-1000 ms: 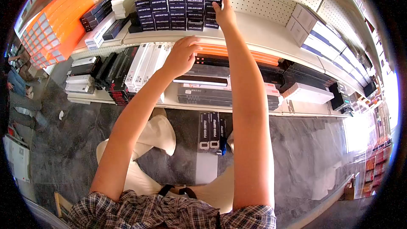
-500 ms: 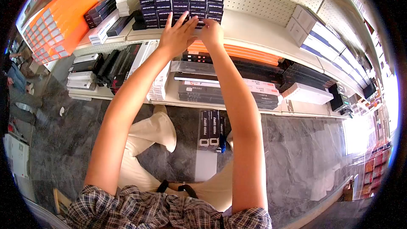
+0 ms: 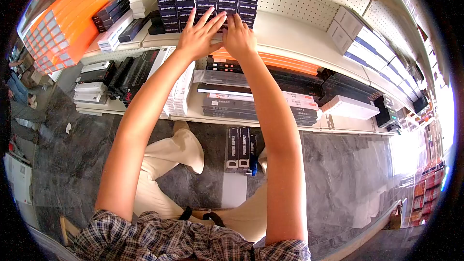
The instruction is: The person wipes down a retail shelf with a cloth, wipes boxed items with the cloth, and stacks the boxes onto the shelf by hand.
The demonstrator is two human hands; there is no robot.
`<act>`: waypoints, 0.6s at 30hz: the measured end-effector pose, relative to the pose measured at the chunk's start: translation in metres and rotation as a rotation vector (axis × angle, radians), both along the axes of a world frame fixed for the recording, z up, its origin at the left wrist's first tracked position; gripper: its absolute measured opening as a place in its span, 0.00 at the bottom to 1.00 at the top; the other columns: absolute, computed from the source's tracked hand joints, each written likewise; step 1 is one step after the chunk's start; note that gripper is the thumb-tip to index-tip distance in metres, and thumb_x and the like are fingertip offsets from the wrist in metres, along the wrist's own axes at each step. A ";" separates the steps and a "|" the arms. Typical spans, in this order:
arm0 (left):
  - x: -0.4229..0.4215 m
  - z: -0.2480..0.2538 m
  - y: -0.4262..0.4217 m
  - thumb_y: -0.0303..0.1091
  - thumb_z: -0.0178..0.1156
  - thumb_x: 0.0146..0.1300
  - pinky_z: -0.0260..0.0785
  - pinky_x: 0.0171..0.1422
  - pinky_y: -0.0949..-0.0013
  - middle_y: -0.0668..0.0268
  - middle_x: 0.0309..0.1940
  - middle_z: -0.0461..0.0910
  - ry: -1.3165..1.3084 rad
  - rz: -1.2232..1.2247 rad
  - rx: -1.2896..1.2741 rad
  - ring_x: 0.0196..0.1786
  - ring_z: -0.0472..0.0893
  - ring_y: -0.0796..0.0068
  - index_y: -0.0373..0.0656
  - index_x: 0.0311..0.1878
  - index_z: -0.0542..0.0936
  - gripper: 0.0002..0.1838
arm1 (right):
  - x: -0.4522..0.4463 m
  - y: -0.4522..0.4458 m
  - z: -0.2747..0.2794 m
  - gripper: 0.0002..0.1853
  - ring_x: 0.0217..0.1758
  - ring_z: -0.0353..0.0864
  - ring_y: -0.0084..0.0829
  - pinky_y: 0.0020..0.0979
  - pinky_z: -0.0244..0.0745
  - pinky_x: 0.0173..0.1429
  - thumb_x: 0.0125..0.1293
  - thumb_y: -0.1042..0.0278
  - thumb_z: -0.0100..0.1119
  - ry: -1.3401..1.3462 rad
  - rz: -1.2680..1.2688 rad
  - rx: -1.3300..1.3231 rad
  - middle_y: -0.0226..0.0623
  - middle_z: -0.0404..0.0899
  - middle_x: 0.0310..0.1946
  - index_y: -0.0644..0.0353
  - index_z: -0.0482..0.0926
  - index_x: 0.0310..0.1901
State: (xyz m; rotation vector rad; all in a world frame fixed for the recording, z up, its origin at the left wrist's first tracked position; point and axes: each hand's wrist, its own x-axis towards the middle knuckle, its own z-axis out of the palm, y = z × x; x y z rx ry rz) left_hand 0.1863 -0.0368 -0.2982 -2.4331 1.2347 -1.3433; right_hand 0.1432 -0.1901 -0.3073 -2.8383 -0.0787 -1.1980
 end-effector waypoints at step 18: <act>0.005 -0.006 -0.005 0.49 0.51 0.61 0.44 0.70 0.39 0.75 0.69 0.57 -0.089 -0.125 -0.156 0.72 0.53 0.71 0.45 0.67 0.60 0.33 | -0.007 -0.011 0.026 0.26 0.58 0.70 0.42 0.38 0.70 0.58 0.54 0.63 0.61 0.172 0.130 0.109 0.36 0.69 0.58 0.54 0.71 0.56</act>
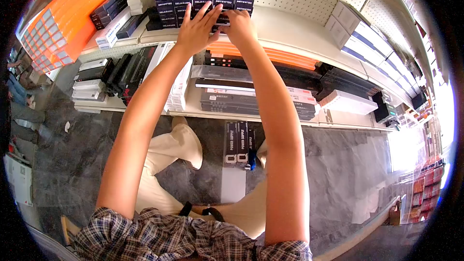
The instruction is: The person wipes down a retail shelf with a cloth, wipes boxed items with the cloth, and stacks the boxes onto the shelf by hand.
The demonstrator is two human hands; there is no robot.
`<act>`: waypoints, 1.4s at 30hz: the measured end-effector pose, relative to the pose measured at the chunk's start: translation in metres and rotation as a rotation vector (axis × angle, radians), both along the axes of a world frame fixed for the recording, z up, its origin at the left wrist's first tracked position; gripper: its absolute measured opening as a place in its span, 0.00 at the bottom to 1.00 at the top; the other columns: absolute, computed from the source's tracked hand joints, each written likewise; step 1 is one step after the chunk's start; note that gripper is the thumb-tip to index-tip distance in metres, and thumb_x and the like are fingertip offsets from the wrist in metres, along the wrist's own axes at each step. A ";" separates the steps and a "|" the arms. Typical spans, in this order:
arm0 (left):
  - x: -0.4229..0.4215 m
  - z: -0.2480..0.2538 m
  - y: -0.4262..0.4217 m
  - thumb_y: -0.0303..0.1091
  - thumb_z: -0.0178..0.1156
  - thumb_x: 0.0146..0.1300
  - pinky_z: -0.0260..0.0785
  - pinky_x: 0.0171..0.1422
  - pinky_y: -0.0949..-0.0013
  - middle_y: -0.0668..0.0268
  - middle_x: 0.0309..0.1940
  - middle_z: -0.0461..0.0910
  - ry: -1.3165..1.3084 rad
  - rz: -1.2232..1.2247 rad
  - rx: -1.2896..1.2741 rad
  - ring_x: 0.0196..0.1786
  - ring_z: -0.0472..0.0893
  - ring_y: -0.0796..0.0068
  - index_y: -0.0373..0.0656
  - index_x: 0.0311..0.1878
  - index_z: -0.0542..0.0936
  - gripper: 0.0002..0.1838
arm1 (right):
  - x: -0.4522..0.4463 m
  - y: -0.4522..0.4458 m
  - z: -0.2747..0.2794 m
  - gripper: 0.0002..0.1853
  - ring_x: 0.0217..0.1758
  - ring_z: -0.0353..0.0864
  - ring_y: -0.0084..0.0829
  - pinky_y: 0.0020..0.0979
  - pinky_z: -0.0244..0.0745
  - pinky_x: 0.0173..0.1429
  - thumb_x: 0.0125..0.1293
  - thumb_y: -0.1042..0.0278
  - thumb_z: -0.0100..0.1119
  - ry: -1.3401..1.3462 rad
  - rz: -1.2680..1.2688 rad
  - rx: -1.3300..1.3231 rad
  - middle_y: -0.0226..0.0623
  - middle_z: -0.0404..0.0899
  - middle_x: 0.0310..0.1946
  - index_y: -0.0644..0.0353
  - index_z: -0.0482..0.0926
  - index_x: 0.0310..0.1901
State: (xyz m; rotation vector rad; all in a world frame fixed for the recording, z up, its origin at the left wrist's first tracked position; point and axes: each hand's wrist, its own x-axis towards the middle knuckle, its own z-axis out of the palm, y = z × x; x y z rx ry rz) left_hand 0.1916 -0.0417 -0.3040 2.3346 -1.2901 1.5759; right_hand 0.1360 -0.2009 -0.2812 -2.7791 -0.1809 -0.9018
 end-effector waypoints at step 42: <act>-0.003 0.001 0.002 0.36 0.63 0.55 0.40 0.70 0.42 0.71 0.56 0.73 0.132 -0.155 -0.140 0.69 0.59 0.68 0.57 0.69 0.55 0.40 | -0.004 0.022 -0.015 0.17 0.42 0.78 0.42 0.38 0.75 0.47 0.50 0.77 0.63 -0.198 -0.036 0.159 0.36 0.74 0.40 0.56 0.79 0.45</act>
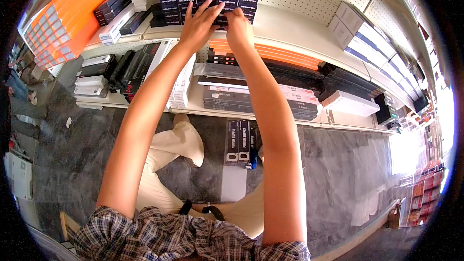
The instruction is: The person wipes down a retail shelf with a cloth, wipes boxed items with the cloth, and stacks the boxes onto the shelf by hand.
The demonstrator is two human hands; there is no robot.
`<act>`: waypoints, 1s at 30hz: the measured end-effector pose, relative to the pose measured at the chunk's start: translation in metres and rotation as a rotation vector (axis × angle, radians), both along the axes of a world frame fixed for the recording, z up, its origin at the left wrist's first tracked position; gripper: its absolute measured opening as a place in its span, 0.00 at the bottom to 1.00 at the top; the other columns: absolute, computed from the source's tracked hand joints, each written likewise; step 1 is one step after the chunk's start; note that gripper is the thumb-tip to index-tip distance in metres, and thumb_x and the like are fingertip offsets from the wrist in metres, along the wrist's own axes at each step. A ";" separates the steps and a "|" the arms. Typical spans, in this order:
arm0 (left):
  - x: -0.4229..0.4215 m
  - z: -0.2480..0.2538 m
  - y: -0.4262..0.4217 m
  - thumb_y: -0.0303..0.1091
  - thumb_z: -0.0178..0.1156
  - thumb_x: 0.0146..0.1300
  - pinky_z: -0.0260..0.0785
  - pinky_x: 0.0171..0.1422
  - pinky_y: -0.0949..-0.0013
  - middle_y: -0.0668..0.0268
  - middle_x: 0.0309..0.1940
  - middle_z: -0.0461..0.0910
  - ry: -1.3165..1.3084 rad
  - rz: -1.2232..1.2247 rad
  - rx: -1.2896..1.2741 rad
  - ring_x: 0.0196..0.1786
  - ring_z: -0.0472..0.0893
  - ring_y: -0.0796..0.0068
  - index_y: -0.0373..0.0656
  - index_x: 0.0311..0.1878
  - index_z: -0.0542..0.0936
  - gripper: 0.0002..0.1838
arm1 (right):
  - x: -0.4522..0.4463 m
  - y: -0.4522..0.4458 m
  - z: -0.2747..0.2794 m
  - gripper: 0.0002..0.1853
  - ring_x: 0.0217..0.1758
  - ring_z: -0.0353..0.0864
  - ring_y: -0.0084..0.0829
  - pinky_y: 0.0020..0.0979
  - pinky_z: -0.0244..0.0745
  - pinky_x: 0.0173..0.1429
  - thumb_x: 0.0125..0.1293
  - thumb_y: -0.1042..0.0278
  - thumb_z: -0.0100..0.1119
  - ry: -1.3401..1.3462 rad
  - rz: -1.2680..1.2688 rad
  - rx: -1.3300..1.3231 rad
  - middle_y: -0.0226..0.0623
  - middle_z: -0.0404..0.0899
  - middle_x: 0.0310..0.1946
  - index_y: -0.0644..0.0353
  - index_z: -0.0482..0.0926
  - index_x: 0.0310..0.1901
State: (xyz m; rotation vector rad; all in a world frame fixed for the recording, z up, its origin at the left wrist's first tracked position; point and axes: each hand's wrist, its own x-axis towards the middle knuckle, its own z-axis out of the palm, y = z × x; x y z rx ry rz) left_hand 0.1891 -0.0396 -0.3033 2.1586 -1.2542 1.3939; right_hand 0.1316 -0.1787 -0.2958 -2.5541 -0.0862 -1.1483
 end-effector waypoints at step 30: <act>-0.025 0.007 -0.027 0.30 0.61 0.49 0.51 0.68 0.52 0.60 0.48 0.71 -0.264 0.137 0.038 0.60 0.67 0.62 0.43 0.43 0.75 0.15 | -0.214 -0.074 0.002 0.18 0.40 0.74 0.30 0.26 0.77 0.38 0.54 0.79 0.62 -0.427 -0.201 0.181 0.39 0.68 0.44 0.59 0.76 0.48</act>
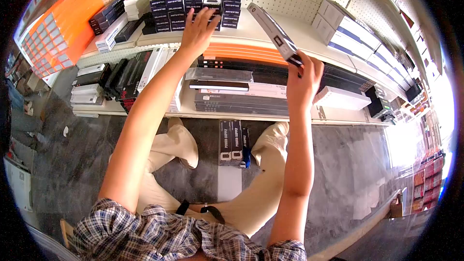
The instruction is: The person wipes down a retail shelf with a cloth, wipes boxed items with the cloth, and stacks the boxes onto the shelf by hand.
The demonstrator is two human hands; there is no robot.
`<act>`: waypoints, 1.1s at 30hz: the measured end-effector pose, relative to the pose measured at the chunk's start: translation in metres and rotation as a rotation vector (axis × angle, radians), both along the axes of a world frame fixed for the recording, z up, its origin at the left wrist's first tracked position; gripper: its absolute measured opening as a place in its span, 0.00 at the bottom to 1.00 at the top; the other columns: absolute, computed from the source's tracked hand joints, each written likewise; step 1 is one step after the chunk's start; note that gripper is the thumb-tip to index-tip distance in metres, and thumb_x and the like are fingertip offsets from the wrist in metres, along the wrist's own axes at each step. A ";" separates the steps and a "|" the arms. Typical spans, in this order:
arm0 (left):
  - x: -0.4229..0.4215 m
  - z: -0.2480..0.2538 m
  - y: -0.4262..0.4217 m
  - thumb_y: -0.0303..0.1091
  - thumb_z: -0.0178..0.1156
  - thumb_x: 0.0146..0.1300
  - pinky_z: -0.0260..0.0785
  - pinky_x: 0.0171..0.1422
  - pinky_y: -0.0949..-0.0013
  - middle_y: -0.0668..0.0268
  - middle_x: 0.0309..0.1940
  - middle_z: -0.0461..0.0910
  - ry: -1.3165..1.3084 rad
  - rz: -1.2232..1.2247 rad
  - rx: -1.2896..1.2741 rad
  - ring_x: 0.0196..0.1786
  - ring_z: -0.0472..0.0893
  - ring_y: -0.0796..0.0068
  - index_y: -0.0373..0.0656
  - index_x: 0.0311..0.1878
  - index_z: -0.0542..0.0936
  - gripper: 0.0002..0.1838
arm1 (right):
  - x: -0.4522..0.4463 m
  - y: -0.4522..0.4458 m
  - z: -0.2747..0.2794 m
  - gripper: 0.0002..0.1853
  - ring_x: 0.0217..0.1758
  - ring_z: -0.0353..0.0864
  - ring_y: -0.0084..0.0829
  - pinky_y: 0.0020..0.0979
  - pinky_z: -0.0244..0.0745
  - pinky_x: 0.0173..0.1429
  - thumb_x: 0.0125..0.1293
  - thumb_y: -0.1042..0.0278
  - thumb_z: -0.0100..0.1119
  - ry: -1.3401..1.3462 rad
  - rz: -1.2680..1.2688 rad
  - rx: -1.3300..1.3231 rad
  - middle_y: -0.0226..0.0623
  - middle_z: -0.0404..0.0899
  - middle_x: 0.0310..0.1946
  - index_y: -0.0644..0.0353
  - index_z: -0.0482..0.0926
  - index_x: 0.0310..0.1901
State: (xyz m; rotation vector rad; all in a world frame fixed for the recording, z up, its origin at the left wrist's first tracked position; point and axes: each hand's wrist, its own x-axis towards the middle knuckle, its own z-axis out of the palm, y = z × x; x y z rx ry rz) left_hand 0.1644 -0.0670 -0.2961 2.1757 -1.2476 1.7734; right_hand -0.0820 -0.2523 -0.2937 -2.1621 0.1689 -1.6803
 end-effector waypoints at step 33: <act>0.004 -0.045 0.064 0.28 0.59 0.50 0.53 0.67 0.58 0.61 0.53 0.68 0.460 -0.122 -0.015 0.59 0.67 0.61 0.42 0.55 0.67 0.25 | 0.236 0.059 0.048 0.28 0.46 0.79 0.40 0.38 0.77 0.46 0.53 0.52 0.64 0.518 0.010 -0.446 0.36 0.72 0.54 0.50 0.71 0.55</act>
